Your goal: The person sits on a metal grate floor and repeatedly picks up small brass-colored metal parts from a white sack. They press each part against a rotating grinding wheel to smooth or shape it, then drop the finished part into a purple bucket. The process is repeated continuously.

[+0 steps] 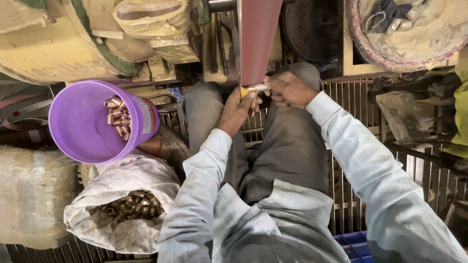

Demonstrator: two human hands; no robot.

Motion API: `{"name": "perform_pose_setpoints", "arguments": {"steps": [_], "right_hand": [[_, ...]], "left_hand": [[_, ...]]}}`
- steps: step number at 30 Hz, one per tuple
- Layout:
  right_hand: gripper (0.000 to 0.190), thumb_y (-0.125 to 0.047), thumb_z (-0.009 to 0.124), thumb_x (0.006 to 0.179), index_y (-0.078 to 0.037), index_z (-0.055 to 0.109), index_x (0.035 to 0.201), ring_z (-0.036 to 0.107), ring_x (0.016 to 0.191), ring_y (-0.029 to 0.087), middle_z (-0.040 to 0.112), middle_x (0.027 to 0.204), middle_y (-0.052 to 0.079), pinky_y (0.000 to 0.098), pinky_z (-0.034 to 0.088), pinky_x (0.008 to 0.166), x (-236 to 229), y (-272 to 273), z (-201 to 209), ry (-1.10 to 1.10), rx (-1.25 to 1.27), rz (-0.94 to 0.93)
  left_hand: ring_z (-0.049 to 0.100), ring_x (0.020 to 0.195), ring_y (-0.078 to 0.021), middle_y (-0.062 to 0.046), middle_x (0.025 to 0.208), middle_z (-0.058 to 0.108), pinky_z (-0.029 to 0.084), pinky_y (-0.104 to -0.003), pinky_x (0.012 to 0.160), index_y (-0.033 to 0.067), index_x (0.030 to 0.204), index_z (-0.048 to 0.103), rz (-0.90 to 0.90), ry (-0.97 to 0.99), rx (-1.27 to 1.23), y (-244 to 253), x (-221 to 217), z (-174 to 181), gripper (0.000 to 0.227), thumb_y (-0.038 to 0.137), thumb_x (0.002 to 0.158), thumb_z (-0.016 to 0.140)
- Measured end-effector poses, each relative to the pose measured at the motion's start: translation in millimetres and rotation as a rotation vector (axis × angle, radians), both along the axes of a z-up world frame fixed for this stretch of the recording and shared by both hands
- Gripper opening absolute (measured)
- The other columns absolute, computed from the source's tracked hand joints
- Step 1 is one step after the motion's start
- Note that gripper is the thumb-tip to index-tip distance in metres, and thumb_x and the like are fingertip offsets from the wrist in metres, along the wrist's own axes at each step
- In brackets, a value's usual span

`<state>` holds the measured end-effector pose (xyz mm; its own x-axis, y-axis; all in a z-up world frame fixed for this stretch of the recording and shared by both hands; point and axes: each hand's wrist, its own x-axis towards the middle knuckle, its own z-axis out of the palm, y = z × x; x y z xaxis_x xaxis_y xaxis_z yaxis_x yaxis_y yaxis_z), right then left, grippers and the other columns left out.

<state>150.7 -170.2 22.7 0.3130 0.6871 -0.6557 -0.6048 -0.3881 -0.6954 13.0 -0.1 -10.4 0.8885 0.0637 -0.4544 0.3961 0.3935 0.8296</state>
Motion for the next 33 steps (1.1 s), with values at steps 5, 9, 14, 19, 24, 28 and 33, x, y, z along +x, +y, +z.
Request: {"name": "perform_pose_setpoints", "arguments": {"steps": [5,9,14,19,24,28,33], "right_hand": [[0.045,-0.041,0.053,0.107,-0.003,0.055,0.084,0.026,0.047,0.007,0.030,0.059,-0.006,0.0274,0.021,0.041,8.6,4.7,10.3,0.111,-0.076,0.009],[0.047,-0.045,0.051,0.105,-0.003,0.056,0.084,0.027,0.045,0.008,0.033,0.058,-0.005,0.0283,0.023,0.040,3.0,0.5,24.1,0.031,-0.097,0.071],[0.034,-0.030,0.057,0.109,0.003,0.060,0.116,0.060,0.086,0.021,0.061,0.097,0.010,0.0328,0.047,0.073,-44.7,-22.3,37.7,-0.990,0.130,0.139],[0.030,-0.013,0.066,0.102,-0.002,0.062,0.130,0.066,0.104,0.035,0.064,0.115,0.015,0.0408,0.054,0.087,-58.5,-21.5,32.6,-1.330,0.073,0.077],[0.029,-0.011,0.068,0.100,-0.006,0.064,0.128,0.066,0.103,0.037,0.062,0.115,0.015,0.0437,0.055,0.086,-53.5,-12.6,23.5,-1.442,0.055,0.028],[0.024,-0.011,0.068,0.101,-0.007,0.065,0.125,0.066,0.095,0.039,0.061,0.109,0.015,0.0459,0.056,0.080,-50.7,-9.1,13.9,-1.433,0.005,0.041],[0.018,-0.010,0.067,0.101,-0.006,0.066,0.119,0.065,0.087,0.042,0.063,0.104,0.017,0.0468,0.056,0.072,-41.8,-8.5,7.3,-1.415,-0.017,0.088]], "left_hand": [[0.062,0.074,-0.0101,-0.004,0.095,0.069,0.051,-0.026,0.064,0.0042,0.120,0.060,-0.009,-0.012,-0.006,1.1,0.2,5.5,0.021,0.019,0.107,0.052],[0.063,0.078,-0.0099,-0.005,0.098,0.070,0.053,-0.026,0.070,0.0041,0.126,0.058,-0.055,-0.103,0.013,5.0,-9.6,15.3,0.024,0.019,0.107,0.053],[0.063,0.086,-0.0086,-0.005,0.104,0.072,0.053,-0.025,0.076,0.0025,0.134,0.055,-0.086,-0.259,0.083,8.5,-29.3,22.8,0.032,0.014,0.104,0.058],[0.062,0.082,-0.0097,-0.004,0.100,0.073,0.051,-0.025,0.072,0.0033,0.134,0.058,-0.062,-0.251,0.097,4.5,-18.7,14.3,0.033,0.013,0.102,0.060],[0.064,0.086,-0.0111,-0.005,0.103,0.072,0.053,-0.026,0.074,0.0028,0.128,0.062,-0.018,-0.178,-0.077,2.3,-12.5,6.2,0.026,0.019,0.108,0.057],[0.064,0.083,-0.0108,-0.005,0.102,0.072,0.054,-0.026,0.072,0.0031,0.124,0.062,-0.004,-0.115,-0.046,0.1,-6.9,-0.4,0.025,0.021,0.109,0.055],[0.062,0.079,-0.0102,-0.005,0.100,0.071,0.052,-0.026,0.068,0.0043,0.123,0.062,0.004,-0.066,-0.053,0.7,-3.6,-4.7,0.024,0.021,0.108,0.054]]}}
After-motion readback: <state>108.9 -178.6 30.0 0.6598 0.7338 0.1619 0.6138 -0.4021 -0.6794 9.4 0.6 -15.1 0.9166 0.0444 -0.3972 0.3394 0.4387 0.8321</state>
